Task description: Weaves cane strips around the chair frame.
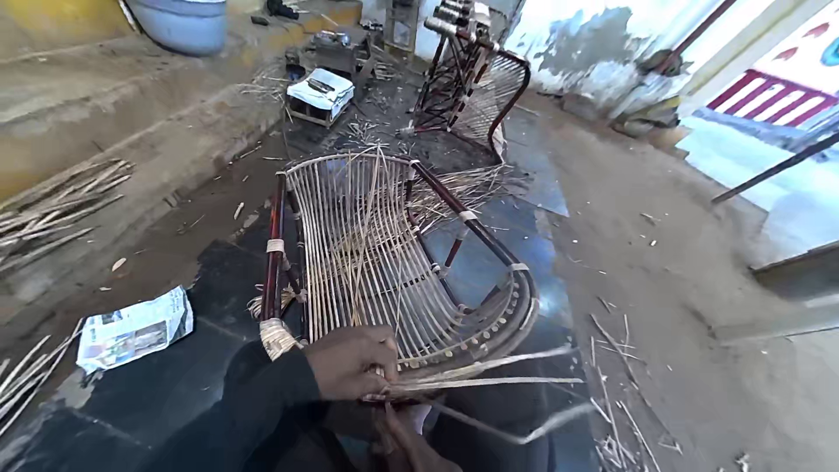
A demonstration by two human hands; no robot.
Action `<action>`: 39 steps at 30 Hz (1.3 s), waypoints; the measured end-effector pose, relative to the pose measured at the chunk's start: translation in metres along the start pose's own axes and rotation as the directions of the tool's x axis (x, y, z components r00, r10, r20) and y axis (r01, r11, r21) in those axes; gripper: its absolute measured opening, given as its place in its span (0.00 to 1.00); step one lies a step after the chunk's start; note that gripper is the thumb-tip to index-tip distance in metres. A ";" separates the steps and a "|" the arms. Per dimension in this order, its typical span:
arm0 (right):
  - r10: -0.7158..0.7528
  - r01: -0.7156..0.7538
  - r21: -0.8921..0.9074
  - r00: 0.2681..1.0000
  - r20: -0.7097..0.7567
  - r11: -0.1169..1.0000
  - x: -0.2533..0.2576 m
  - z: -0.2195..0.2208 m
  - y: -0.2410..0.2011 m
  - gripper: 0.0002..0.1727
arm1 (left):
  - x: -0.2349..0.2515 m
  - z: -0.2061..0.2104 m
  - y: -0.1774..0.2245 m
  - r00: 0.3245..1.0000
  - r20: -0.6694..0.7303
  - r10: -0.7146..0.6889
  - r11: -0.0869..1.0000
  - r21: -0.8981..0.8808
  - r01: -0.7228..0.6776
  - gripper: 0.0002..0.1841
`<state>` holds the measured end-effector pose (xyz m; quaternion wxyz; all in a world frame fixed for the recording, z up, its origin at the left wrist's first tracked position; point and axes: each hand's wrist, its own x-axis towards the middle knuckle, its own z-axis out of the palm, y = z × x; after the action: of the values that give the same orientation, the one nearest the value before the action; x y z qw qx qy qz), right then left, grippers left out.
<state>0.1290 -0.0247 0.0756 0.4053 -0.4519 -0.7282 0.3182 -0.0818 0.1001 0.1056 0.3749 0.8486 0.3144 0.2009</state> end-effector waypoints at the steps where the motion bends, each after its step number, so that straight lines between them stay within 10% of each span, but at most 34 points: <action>1: -0.013 0.008 0.084 0.998 0.058 0.996 0.001 -0.006 0.001 0.15 | 0.007 -0.007 -0.001 0.997 0.075 -0.015 0.998 -0.056 0.019 0.07; 6: -0.141 0.127 0.077 0.965 0.223 0.989 0.004 -0.031 0.011 0.20 | 0.000 -0.011 -0.024 0.999 0.035 -0.030 0.844 -0.535 0.044 0.07; 13: -0.491 0.552 -0.465 0.832 0.258 0.692 0.117 -0.048 -0.010 0.09 | -0.029 0.059 -0.005 0.786 -0.588 -0.192 0.976 -0.199 0.089 0.09; 17: -0.066 0.348 -0.427 0.833 0.549 0.834 0.182 -0.033 0.037 0.11 | -0.037 0.064 -0.004 0.757 -0.608 -0.240 0.965 -0.235 0.117 0.10; 21: 0.046 0.286 -0.435 0.790 0.611 0.854 0.186 -0.027 0.041 0.11 | -0.036 0.067 -0.003 0.739 -0.629 -0.240 0.971 -0.137 0.198 0.15; 24: 0.184 0.255 -0.513 0.731 0.657 0.820 0.194 -0.027 0.034 0.11 | -0.031 0.067 0.003 0.816 -0.553 -0.167 0.937 0.168 0.306 0.33; 26: 0.125 0.174 -0.494 0.849 0.514 0.852 0.188 -0.035 0.028 0.11 | -0.024 0.063 0.006 0.872 -0.470 -0.137 0.903 0.303 0.306 0.32; 28: -0.097 0.152 -0.318 0.979 0.181 0.936 0.167 -0.051 0.020 0.17 | -0.022 0.049 0.009 0.911 -0.344 -0.228 0.927 0.210 0.311 0.30; 31: -0.166 0.185 0.088 0.967 -0.192 0.979 0.109 -0.057 0.004 0.20 | -0.015 0.020 0.009 0.931 -0.049 -0.362 0.929 -0.103 0.355 0.33; 35: 0.175 -0.085 0.318 0.947 -0.268 0.944 0.029 -0.003 0.014 0.07 | 0.012 -0.004 -0.004 0.901 0.227 -0.370 0.856 -0.294 0.426 0.31; 39: 0.170 -0.092 0.249 0.935 -0.311 0.964 0.019 0.022 0.029 0.04 | 0.022 -0.004 -0.012 0.890 0.289 -0.352 0.826 -0.352 0.440 0.29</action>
<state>0.1164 0.0019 0.0471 0.5490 -0.4963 -0.5761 0.3469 -0.0724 0.1231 0.1012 0.6085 0.6834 0.3936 0.0880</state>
